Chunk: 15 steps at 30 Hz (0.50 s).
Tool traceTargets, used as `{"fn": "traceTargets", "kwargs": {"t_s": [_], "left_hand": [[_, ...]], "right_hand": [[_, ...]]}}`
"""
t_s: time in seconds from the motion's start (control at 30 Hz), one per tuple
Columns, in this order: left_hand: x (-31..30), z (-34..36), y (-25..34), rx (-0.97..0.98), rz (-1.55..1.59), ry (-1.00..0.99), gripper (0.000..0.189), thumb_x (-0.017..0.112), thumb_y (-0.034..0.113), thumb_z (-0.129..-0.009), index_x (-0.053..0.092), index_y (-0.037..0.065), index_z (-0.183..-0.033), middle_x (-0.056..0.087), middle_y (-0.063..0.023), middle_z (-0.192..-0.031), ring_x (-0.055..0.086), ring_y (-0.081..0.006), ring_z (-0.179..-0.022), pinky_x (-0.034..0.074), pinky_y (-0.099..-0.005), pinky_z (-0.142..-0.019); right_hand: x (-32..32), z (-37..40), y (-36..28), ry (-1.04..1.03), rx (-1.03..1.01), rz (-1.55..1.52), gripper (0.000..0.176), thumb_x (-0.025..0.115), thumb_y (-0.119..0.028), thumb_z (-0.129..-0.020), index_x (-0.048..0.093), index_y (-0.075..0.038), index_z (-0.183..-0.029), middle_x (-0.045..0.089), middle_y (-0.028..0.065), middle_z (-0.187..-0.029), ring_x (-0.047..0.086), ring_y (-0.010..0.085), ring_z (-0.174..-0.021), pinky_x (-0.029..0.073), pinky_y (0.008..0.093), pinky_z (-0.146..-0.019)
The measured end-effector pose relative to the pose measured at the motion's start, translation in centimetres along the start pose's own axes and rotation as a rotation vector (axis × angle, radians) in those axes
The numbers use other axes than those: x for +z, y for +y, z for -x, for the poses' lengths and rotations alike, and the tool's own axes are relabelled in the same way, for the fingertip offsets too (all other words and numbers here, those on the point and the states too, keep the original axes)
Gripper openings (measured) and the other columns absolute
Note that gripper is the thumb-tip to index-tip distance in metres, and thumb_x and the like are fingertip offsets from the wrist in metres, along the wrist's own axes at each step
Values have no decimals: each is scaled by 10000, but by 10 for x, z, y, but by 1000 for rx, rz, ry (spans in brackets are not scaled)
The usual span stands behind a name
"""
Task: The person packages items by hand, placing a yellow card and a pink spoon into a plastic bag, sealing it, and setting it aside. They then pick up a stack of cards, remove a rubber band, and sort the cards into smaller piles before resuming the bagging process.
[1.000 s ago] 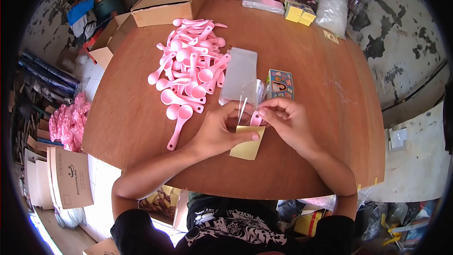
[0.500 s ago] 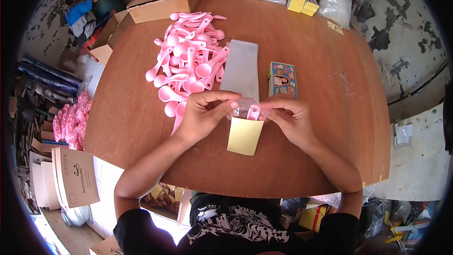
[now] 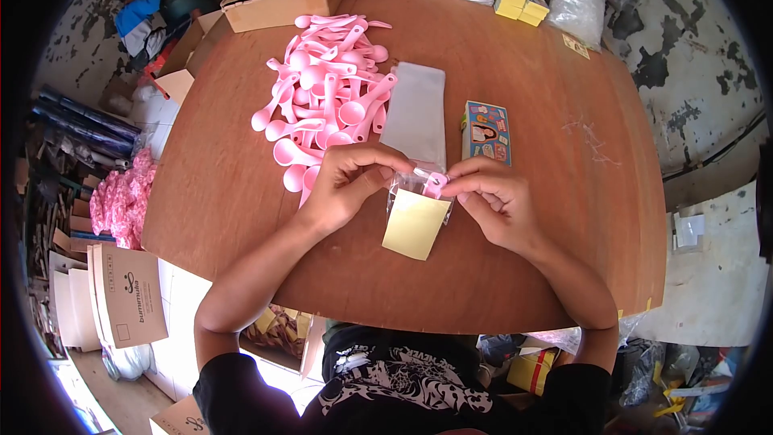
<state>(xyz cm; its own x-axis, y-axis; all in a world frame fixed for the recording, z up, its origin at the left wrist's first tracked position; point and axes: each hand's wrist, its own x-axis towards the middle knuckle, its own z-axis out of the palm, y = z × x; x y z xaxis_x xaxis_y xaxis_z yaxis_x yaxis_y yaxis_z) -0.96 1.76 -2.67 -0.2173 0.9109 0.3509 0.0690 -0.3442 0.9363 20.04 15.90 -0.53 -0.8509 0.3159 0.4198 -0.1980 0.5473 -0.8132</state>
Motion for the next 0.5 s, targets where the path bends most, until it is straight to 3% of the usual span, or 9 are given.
{"fn": "traceTargets", "kwargs": {"t_s": [0.1,0.13,0.2,0.27,0.33,0.37,0.4,0.43,0.5], "left_hand": [[-2,-1,1,-35,5,-50,273,661,-103,-838,669,-16,-1097,672,-105,-1076,657,-158,-934,528,-293,-817],[-2,-1,1,-58,-17,-91,326,682,-92,-835,638,-16,-1149,647,-110,-1139,650,-174,-999,523,-315,-863],[-1,-1,6,-93,-21,-83,379,724,-73,-808,623,-13,-1169,632,-111,-1164,651,-172,-1005,528,-315,-868],[3,0,17,-126,-26,-75,438,767,-53,-782,609,-10,-1188,617,-112,-1189,651,-170,-1010,533,-314,-872],[13,5,39,162,-230,-202,534,828,23,-732,588,20,-1209,681,-78,-1067,674,-150,-928,540,-256,-782],[12,16,57,70,-433,-326,544,845,81,-716,605,41,-1203,701,-72,-1044,685,-150,-917,553,-263,-783],[18,31,78,-109,-396,-332,486,813,93,-758,614,55,-1200,717,-73,-1020,699,-163,-911,571,-294,-771],[15,49,86,-32,-452,-386,441,791,85,-777,624,57,-1184,722,-79,-1013,712,-192,-891,589,-310,-740],[9,83,106,-84,-433,-565,379,749,74,-803,616,61,-1157,703,-64,-969,714,-217,-852,588,-343,-712]], "right_hand": [[14,1,-2,90,1,-224,123,689,60,-841,688,25,-959,618,108,-1050,667,164,-895,585,272,-784],[16,1,-2,91,-2,-223,123,689,60,-841,688,25,-959,618,108,-1050,667,164,-895,585,272,-784],[19,2,-4,106,15,-122,170,743,35,-807,668,33,-959,587,113,-1077,668,175,-918,604,302,-835],[24,6,-11,105,-26,-109,175,761,26,-793,672,25,-943,598,109,-1061,668,171,-904,603,295,-805],[21,6,-21,48,-130,-41,158,780,8,-782,688,-2,-910,638,88,-978,668,159,-862,587,278,-710],[21,6,-26,36,-123,-96,149,781,-2,-783,693,-12,-903,649,82,-946,667,159,-846,575,273,-691],[20,7,-30,22,-114,-150,140,782,-12,-784,697,-23,-896,660,77,-913,666,158,-831,563,267,-672],[18,5,-33,52,-129,-125,119,769,-34,-801,699,-33,-897,671,74,-883,670,155,-824,551,269,-657],[11,-10,-38,37,-100,20,106,760,-38,-803,699,-38,-890,675,74,-869,672,165,-795,541,270,-646]]}}
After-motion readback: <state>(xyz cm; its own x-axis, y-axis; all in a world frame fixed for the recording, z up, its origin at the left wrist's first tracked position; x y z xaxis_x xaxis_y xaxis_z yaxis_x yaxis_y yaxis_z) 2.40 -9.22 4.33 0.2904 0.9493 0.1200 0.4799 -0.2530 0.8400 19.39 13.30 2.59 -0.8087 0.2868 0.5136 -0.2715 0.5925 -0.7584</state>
